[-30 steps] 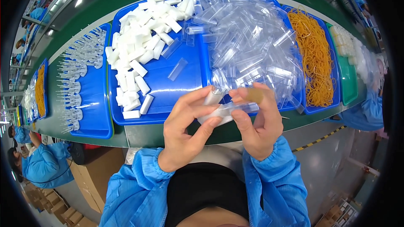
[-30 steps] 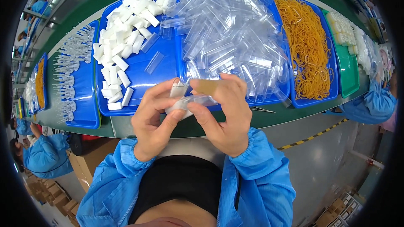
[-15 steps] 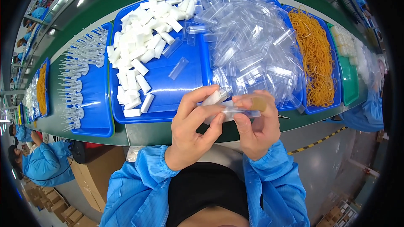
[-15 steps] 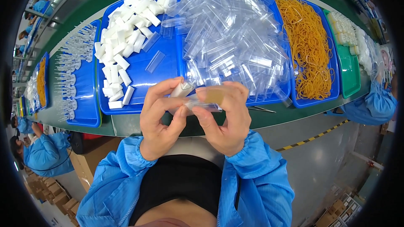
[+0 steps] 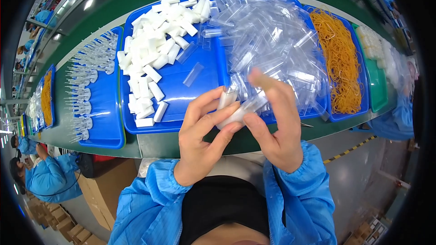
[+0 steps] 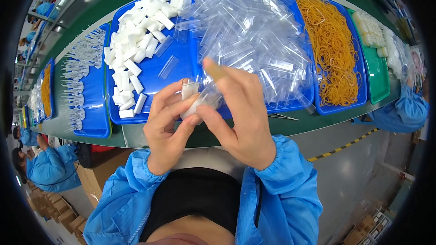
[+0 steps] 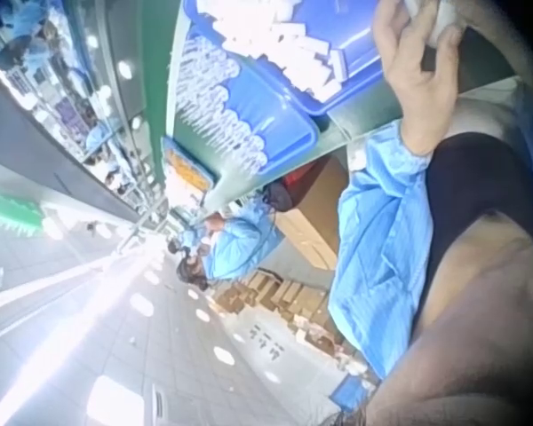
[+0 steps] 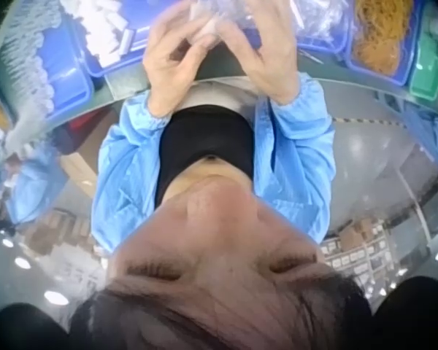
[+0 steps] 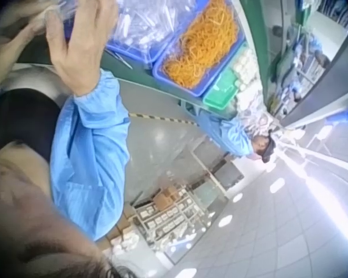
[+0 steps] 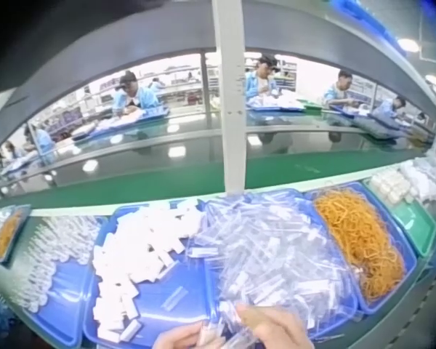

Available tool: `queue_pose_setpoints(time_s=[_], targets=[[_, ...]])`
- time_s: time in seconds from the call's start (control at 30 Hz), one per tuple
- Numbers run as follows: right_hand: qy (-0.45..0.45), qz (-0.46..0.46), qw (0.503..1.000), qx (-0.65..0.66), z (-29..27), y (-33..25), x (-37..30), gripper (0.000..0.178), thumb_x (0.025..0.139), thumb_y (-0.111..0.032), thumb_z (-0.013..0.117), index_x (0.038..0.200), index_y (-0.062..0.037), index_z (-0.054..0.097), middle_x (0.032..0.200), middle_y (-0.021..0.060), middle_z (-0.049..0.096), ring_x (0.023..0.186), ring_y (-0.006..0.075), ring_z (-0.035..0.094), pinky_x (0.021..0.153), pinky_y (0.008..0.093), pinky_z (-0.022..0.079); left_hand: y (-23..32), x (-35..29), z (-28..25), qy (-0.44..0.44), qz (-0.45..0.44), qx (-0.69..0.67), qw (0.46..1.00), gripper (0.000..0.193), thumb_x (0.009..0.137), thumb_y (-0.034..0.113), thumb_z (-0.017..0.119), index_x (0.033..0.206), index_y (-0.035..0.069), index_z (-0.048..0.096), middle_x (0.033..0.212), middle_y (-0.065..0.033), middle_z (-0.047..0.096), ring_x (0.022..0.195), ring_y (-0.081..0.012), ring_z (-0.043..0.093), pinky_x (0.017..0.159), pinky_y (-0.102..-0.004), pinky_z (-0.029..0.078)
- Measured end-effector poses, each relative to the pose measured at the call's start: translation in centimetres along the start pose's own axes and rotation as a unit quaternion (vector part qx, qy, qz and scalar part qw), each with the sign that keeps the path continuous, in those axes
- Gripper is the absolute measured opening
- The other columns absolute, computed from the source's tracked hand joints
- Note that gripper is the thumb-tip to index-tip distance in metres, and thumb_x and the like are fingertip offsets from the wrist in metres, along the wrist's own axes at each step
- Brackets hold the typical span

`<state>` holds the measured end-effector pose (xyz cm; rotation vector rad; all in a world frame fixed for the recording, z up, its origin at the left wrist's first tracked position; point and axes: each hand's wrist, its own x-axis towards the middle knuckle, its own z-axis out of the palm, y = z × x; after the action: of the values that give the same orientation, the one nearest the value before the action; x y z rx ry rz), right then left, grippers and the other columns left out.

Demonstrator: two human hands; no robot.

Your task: The person assembles components by sliding white parts into clear plastic sleeves, grouping them into bundles, and wrapping rubber bands around the bundles.

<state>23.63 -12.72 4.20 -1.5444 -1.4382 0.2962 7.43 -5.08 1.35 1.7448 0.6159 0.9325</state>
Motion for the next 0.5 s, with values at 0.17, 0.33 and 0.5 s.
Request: queue_pose_setpoints(time_s=[0.17, 0.33, 0.5], targets=[[0.016, -0.054, 0.979, -0.198, -0.4, -2.1, -0.2, 0.082, 0.068, -0.016, 0.082, 0.143, -0.0031, 0.049, 0.133, 0.0128, 0.055, 0.117, 0.0292, 0.055, 0.1, 0.0437, 0.039, 0.2, 0.4, 0.1, 0.014, -0.029, -0.046, 0.998, 0.036, 0.084, -0.001, 0.075, 0.12, 0.001, 0.07, 0.138, -0.0182, 0.051, 0.112, -0.0281, 0.064, 0.093, -0.0348, 0.053], [-0.005, -0.045, 0.956, -0.29, 0.9, -1.5, -0.1, 0.089, 0.064, -0.021, 0.084, 0.143, -0.0044, 0.048, 0.139, 0.0129, 0.052, 0.123, 0.0291, 0.053, 0.107, 0.0491, 0.036, -0.3, -0.1, 0.4, -0.01, -0.026, -0.055, 0.998, 0.041, 0.088, -0.001, 0.07, 0.128, -0.002, 0.063, 0.144, -0.0207, 0.043, 0.118, -0.0287, 0.061, 0.095, -0.036, 0.052], [0.004, -0.035, 0.974, -0.224, 0.5, -1.3, 0.0, 0.086, 0.061, -0.017, 0.086, 0.138, -0.0042, 0.05, 0.137, 0.0115, 0.052, 0.126, 0.0307, 0.051, 0.108, 0.0522, 0.036, 1.3, -0.1, 0.6, -0.035, -0.059, -0.053, 0.996, 0.053, 0.09, 0.0, 0.068, 0.141, 0.0, 0.051, 0.148, -0.0199, 0.039, 0.128, -0.0302, 0.053, 0.1, -0.0369, 0.051]])
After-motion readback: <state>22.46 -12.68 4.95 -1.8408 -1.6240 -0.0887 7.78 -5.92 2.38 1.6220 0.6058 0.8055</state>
